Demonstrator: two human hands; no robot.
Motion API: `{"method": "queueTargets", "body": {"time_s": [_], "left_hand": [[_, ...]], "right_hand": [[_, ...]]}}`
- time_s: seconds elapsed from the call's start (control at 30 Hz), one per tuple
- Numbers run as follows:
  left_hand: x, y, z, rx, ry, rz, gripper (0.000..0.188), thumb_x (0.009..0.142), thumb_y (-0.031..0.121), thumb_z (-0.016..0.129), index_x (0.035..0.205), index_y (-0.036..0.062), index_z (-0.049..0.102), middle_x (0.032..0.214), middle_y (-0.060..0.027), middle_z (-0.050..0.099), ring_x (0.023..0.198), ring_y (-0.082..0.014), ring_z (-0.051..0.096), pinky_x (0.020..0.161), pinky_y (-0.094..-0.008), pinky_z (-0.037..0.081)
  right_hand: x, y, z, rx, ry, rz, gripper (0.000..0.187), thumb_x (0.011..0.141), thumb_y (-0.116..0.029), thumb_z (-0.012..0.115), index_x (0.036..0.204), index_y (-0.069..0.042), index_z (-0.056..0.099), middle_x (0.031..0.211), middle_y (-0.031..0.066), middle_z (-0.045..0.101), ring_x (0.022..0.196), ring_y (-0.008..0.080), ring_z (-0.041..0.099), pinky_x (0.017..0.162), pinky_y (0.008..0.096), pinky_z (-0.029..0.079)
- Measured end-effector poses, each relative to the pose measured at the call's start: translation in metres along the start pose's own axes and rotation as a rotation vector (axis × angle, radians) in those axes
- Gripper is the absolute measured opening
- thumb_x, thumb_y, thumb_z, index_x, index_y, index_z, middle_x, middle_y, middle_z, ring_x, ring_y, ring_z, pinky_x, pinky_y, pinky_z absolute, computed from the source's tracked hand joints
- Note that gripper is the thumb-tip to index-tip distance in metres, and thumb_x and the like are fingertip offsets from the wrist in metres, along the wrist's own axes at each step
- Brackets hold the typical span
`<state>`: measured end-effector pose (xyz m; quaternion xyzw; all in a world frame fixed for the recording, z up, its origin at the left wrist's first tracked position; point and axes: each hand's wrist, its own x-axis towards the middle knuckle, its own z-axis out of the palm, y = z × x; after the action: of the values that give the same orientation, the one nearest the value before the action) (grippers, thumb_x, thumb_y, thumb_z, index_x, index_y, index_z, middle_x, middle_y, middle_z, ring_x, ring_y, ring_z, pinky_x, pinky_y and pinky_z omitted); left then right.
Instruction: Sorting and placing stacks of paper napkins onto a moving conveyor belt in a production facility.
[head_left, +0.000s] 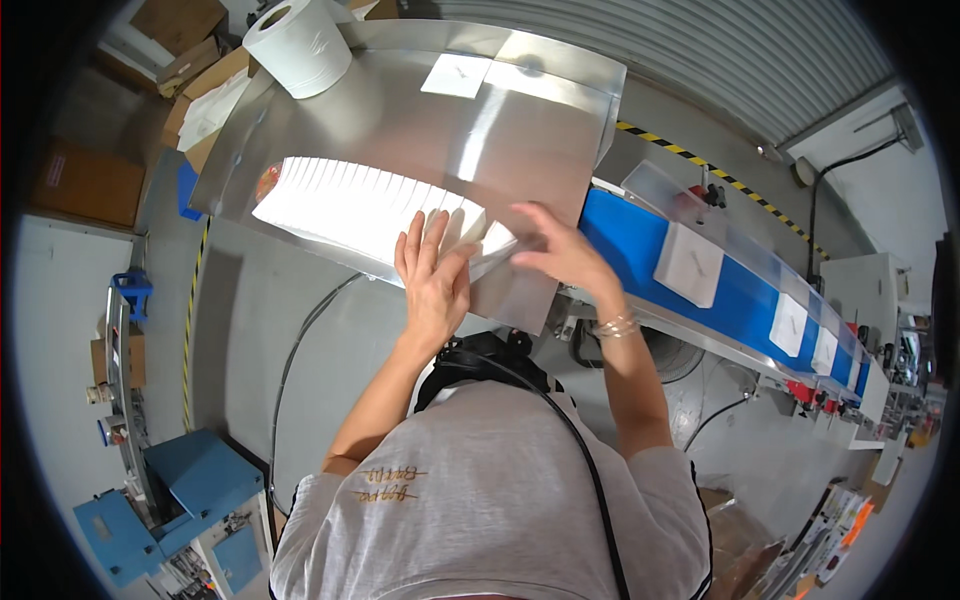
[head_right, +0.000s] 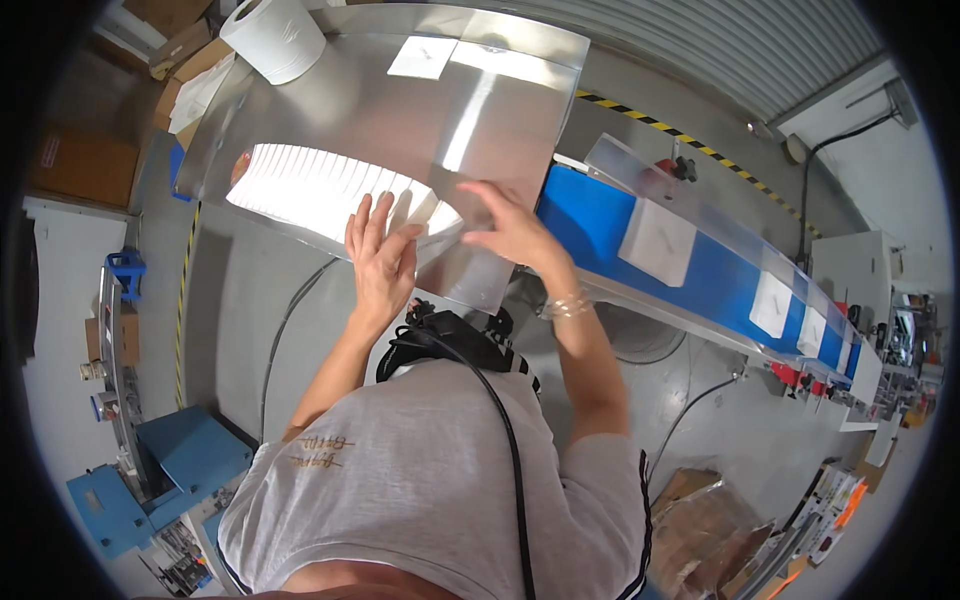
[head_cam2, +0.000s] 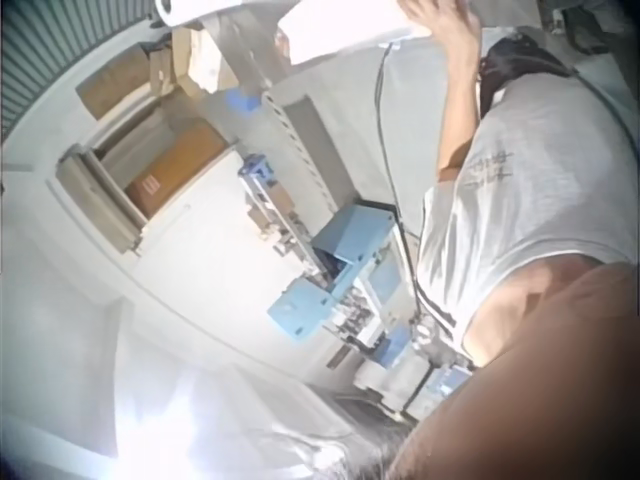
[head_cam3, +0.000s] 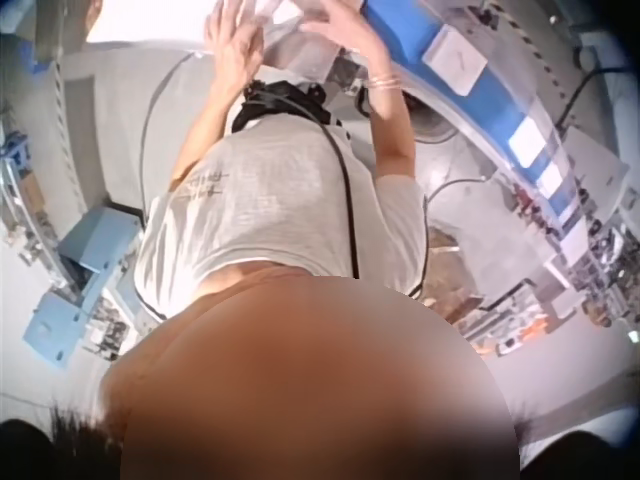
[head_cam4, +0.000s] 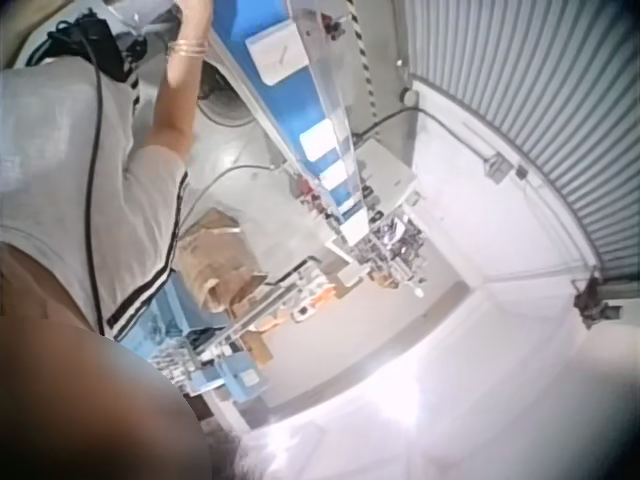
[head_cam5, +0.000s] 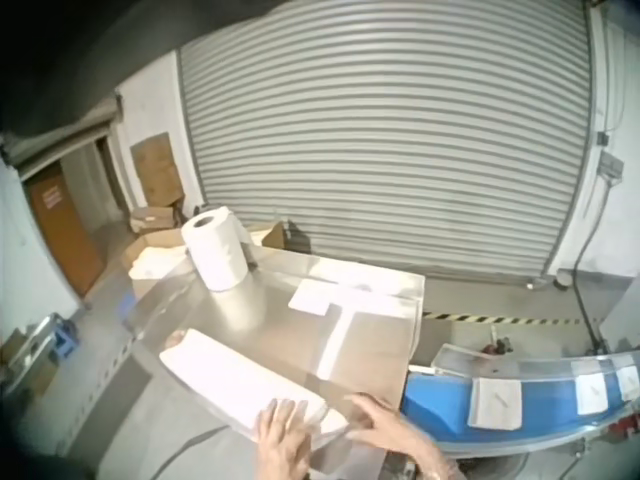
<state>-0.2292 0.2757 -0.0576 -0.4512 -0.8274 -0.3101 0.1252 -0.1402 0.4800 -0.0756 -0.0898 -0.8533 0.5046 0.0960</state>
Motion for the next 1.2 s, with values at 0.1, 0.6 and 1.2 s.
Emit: {"method": "queueTargets", "body": {"time_s": [0.1, 0.6, 1.2], "left_hand": [[0.008, 0.01, -0.01, -0.033, 0.001, -0.044, 0.031, 0.079, 0.006, 0.065, 0.109, 0.0079, 0.065, 0.142, -0.0174, 0.04, 0.134, -0.0399, 0.029, 0.108, -0.0512, 0.022], [0.003, -0.014, -0.003, -0.08, 0.082, -0.106, 0.032, 0.077, -0.006, 0.062, 0.107, 0.0046, 0.066, 0.129, -0.0161, 0.052, 0.125, -0.0381, 0.041, 0.102, -0.0468, 0.035], [0.01, -0.025, -0.009, -0.085, 0.075, -0.134, 0.031, 0.078, -0.004, 0.062, 0.107, 0.0067, 0.065, 0.131, -0.0159, 0.05, 0.127, -0.0391, 0.039, 0.106, -0.0509, 0.028]], "right_hand": [[0.013, 0.005, 0.01, -0.151, -0.072, -0.194, 0.053, 0.079, -0.02, 0.073, 0.124, -0.006, 0.05, 0.119, 0.0109, 0.056, 0.11, 0.02, 0.054, 0.088, 0.0317, 0.047], [-0.064, 0.07, -0.065, -1.071, 0.922, 0.416, 0.048, 0.079, -0.03, 0.069, 0.118, -0.005, 0.055, 0.117, 0.0165, 0.057, 0.101, 0.032, 0.056, 0.084, 0.0413, 0.047], [-0.047, 0.092, -0.042, 0.017, 0.717, 0.586, 0.039, 0.087, -0.035, 0.065, 0.095, 0.002, 0.056, 0.085, 0.0102, 0.063, 0.075, 0.016, 0.055, 0.068, 0.032, 0.047]]}}
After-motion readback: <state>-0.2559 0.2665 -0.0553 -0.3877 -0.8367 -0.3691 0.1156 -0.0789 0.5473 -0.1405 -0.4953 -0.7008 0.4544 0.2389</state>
